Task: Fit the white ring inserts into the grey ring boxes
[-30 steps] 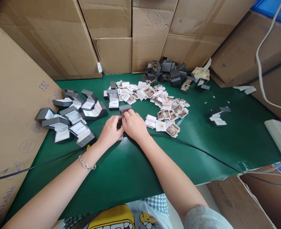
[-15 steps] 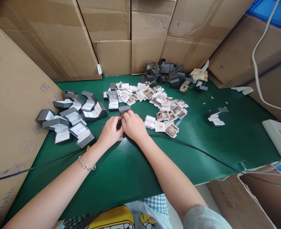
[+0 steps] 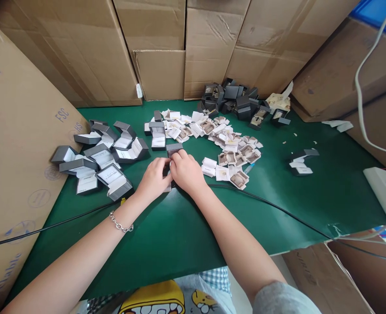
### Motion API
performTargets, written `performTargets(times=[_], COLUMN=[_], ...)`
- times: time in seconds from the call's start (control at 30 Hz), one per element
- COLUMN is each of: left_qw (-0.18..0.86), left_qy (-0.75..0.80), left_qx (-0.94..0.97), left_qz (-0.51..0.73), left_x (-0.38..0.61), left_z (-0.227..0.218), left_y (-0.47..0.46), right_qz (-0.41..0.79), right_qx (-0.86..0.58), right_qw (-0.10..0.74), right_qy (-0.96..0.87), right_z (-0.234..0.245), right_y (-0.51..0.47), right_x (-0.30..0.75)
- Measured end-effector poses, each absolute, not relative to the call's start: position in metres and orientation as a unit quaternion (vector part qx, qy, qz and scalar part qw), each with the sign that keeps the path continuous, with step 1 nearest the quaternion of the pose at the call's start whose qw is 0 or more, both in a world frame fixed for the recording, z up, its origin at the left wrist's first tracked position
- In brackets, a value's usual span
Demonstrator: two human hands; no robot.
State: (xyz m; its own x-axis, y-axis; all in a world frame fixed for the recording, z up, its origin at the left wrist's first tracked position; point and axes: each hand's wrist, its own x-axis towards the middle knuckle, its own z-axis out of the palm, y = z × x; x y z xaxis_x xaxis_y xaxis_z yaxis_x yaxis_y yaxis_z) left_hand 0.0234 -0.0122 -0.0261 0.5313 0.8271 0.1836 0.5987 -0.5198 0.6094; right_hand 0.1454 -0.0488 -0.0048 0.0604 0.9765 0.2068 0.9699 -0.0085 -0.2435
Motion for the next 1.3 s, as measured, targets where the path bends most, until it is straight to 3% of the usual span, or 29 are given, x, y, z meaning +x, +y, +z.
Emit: performTargets(times=[1.3], left_qw=[0.24], left_qy=[0.416], left_qx=[0.844], left_qz=[0.237], left_x=[0.0223], left_z=[-0.0263], left_y=[-0.0123], right_qz=[0.019], right_qx=[-0.719], right_qw=[0.157], right_qy=[-0.677], right_z=[-0.0027], right_y=[-0.0502], right_x=[0.1442])
